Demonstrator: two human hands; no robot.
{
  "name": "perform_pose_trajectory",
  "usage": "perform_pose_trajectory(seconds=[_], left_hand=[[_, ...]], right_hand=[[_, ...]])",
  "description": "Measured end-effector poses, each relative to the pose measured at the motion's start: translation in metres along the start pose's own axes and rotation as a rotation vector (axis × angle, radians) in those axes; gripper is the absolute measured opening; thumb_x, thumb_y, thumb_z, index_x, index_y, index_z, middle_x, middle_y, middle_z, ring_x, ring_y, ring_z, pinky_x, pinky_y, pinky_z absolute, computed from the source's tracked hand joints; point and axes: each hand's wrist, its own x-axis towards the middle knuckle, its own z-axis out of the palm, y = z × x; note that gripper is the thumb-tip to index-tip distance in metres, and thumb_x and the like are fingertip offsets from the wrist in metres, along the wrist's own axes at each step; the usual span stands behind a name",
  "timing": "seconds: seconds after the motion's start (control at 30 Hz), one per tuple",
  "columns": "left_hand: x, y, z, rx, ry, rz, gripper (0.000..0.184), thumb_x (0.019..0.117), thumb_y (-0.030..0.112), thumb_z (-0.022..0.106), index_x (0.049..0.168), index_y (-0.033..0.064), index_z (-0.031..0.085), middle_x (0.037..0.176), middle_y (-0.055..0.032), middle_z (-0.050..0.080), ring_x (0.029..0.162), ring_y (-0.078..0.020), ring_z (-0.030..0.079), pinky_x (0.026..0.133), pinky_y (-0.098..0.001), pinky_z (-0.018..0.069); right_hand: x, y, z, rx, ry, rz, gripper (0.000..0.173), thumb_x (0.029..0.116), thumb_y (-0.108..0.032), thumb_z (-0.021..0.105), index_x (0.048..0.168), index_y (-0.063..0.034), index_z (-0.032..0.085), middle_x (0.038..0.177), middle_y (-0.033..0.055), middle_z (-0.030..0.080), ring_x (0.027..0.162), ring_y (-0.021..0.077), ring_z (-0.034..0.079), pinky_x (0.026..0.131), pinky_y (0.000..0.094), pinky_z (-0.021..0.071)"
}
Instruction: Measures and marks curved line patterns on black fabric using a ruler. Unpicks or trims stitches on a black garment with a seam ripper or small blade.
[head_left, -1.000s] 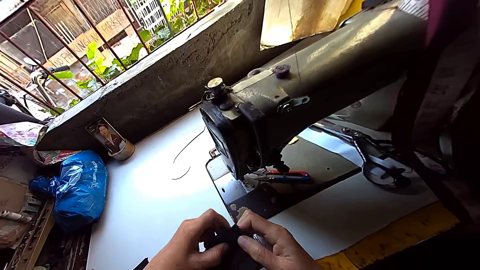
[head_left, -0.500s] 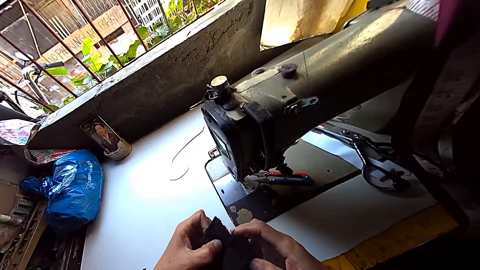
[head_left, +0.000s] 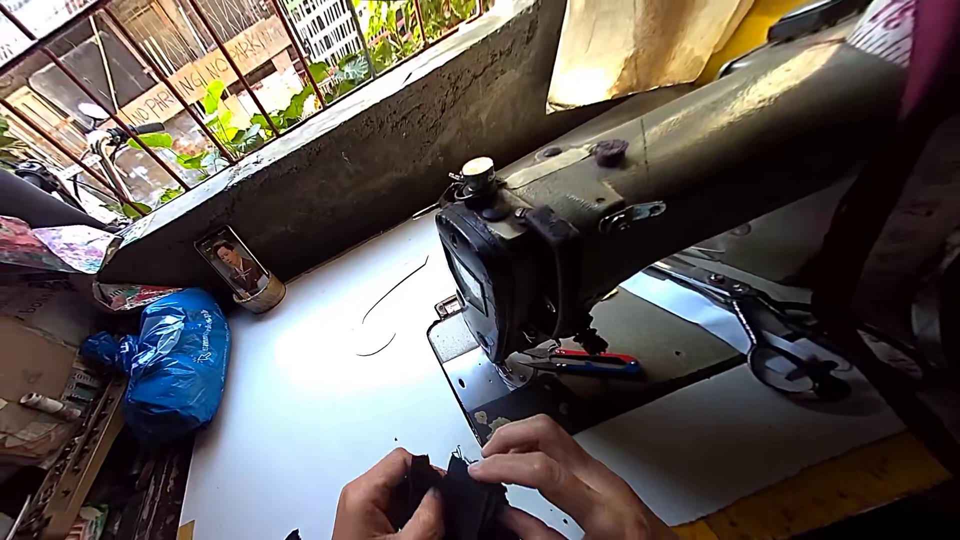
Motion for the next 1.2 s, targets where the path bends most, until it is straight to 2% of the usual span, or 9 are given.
perform_pose_trajectory(seconds=[0.13, 0.2, 0.3, 0.43, 0.57, 0.67, 0.73, 0.9, 1.2], left_hand=[[-0.003, 0.004, -0.003, 0.149, 0.033, 0.050, 0.006, 0.0898, -0.003, 0.062, 0.093, -0.0029, 0.067, 0.081, 0.0012, 0.068, 0.071, 0.0027, 0.063, 0.066, -0.0168, 0.0552], [-0.002, 0.003, -0.003, 0.205, 0.090, 0.043, 0.004, 0.0901, -0.001, 0.063, 0.089, -0.0007, 0.066, 0.076, 0.0027, 0.067, 0.067, 0.0034, 0.062, 0.063, -0.0159, 0.0538], [0.004, 0.003, -0.001, 0.167, 0.135, -0.011, 0.011, 0.0932, 0.001, 0.057, 0.088, 0.0035, 0.066, 0.072, 0.0074, 0.065, 0.066, 0.0046, 0.061, 0.062, -0.0155, 0.0529], [0.003, 0.009, 0.004, 0.153, 0.132, 0.028, 0.009, 0.0917, 0.000, 0.057, 0.086, 0.0051, 0.063, 0.071, 0.0086, 0.063, 0.064, 0.0059, 0.059, 0.061, -0.0144, 0.0511], [-0.006, 0.015, 0.007, 0.262, 0.149, 0.125, 0.010, 0.0900, 0.002, 0.063, 0.081, 0.0000, 0.061, 0.069, 0.0018, 0.061, 0.064, 0.0044, 0.057, 0.061, -0.0130, 0.0494], [-0.010, 0.015, 0.002, 0.277, 0.080, 0.176, 0.021, 0.0938, 0.012, 0.071, 0.084, -0.0037, 0.061, 0.075, -0.0031, 0.063, 0.070, 0.0016, 0.058, 0.067, -0.0140, 0.0488], [-0.010, 0.015, 0.001, 0.247, 0.082, 0.168, 0.018, 0.0942, 0.009, 0.070, 0.084, -0.0025, 0.061, 0.075, -0.0011, 0.063, 0.070, 0.0029, 0.059, 0.067, -0.0136, 0.0499], [-0.010, 0.017, 0.006, 0.114, 0.140, 0.088, 0.018, 0.0957, 0.001, 0.057, 0.079, 0.0060, 0.061, 0.067, 0.0101, 0.058, 0.063, 0.0087, 0.054, 0.060, -0.0112, 0.0466], [-0.009, 0.010, 0.008, -0.105, 0.144, -0.002, 0.023, 0.0981, 0.000, 0.053, 0.081, 0.0117, 0.063, 0.069, 0.0145, 0.060, 0.063, 0.0080, 0.056, 0.060, -0.0131, 0.0485]], right_hand=[[0.000, 0.006, 0.006, -0.032, 0.018, -0.025, 0.012, 0.1032, -0.019, 0.058, 0.107, -0.0092, 0.063, 0.109, 0.0109, 0.062, 0.105, 0.0145, 0.060, 0.093, 0.0204, 0.0483], [-0.001, 0.002, 0.008, -0.010, 0.004, -0.016, 0.011, 0.1026, -0.017, 0.059, 0.101, -0.0068, 0.064, 0.109, 0.0132, 0.064, 0.105, 0.0168, 0.060, 0.093, 0.0229, 0.0472], [-0.001, -0.003, 0.013, -0.022, 0.001, -0.051, 0.011, 0.1025, -0.014, 0.057, 0.097, -0.0061, 0.062, 0.109, 0.0148, 0.064, 0.102, 0.0191, 0.060, 0.090, 0.0252, 0.0475], [0.008, -0.005, 0.012, -0.022, 0.039, -0.079, 0.010, 0.1036, -0.019, 0.056, 0.101, -0.0095, 0.059, 0.112, 0.0109, 0.061, 0.104, 0.0147, 0.059, 0.091, 0.0219, 0.0470], [0.011, -0.005, 0.011, -0.019, 0.041, -0.099, 0.021, 0.1034, -0.026, 0.060, 0.115, -0.0094, 0.058, 0.114, 0.0114, 0.060, 0.109, 0.0149, 0.060, 0.093, 0.0203, 0.0493], [0.009, -0.006, 0.014, -0.012, 0.041, -0.093, 0.018, 0.1045, -0.025, 0.057, 0.114, -0.0091, 0.058, 0.113, 0.0112, 0.061, 0.109, 0.0145, 0.059, 0.093, 0.0201, 0.0479], [0.008, -0.007, 0.014, -0.001, 0.057, -0.092, 0.013, 0.1046, -0.022, 0.058, 0.109, -0.0090, 0.059, 0.111, 0.0099, 0.061, 0.109, 0.0121, 0.059, 0.096, 0.0177, 0.0469], [0.006, -0.009, 0.013, 0.045, 0.052, -0.111, 0.010, 0.1045, -0.018, 0.057, 0.105, -0.0084, 0.060, 0.108, 0.0107, 0.060, 0.100, 0.0134, 0.059, 0.089, 0.0191, 0.0466], [-0.004, -0.011, 0.008, 0.132, -0.010, -0.145, 0.005, 0.1007, -0.008, 0.057, 0.099, -0.0036, 0.059, 0.107, 0.0148, 0.060, 0.104, 0.0176, 0.059, 0.094, 0.0211, 0.0466]])
